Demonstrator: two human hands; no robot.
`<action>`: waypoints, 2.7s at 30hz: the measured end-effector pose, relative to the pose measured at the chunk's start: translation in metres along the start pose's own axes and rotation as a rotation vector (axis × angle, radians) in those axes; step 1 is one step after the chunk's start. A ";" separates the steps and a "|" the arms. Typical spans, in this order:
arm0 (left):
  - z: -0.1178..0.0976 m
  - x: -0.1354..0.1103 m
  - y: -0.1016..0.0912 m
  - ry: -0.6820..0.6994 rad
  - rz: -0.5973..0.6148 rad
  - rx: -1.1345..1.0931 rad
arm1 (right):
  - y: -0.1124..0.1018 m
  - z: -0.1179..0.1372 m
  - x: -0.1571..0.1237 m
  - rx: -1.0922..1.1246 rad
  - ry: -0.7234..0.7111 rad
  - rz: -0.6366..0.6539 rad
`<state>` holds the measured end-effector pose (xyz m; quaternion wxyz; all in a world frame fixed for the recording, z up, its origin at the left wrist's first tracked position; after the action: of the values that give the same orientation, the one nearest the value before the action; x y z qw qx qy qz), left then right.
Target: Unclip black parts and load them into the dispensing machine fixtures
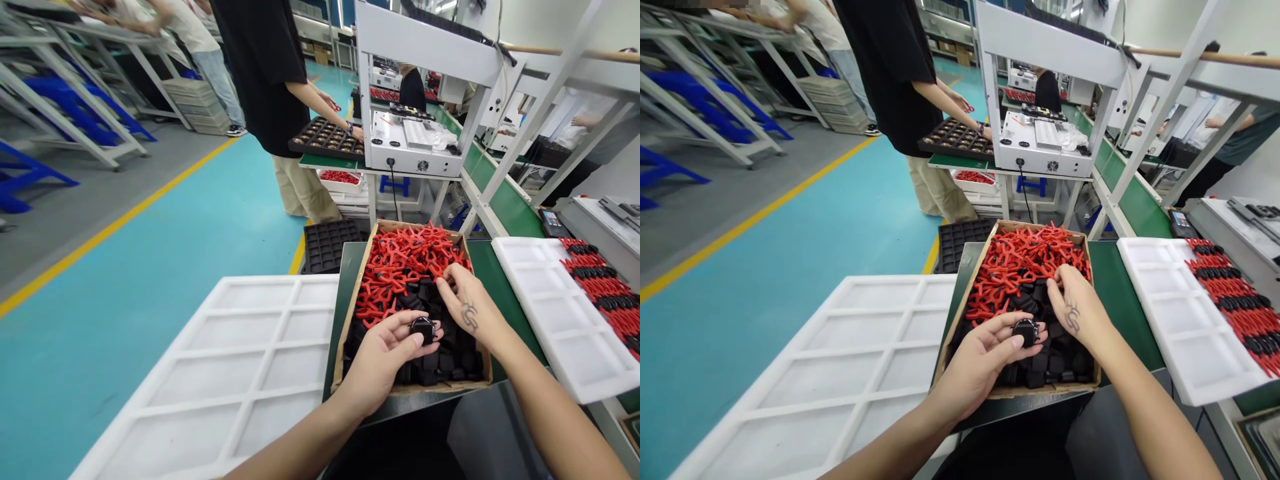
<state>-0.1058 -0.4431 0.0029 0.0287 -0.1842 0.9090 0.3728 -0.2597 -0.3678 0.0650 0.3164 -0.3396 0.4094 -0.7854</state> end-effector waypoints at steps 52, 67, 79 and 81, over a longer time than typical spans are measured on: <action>0.010 0.000 0.004 -0.079 0.110 0.114 | -0.016 0.002 -0.103 0.647 0.333 0.224; 0.000 -0.012 0.014 -0.045 0.278 0.544 | -0.013 -0.005 -0.127 0.711 0.424 0.183; -0.116 0.073 0.003 0.697 0.107 1.717 | -0.028 -0.051 -0.166 0.753 0.538 -0.055; -0.107 0.083 0.006 0.670 0.193 1.774 | -0.029 -0.051 -0.167 0.768 0.542 -0.078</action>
<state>-0.1766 -0.5384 0.0681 -0.1349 -0.1167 0.8328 -0.5240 -0.2116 -0.2034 0.0222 0.2711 0.0040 0.1440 -0.9517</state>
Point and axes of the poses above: each hand's wrist, its own x-axis towards the middle knuckle, its own y-axis out of the palm, z = x × y, the point moved 7 cm from there along x, towards the middle knuckle
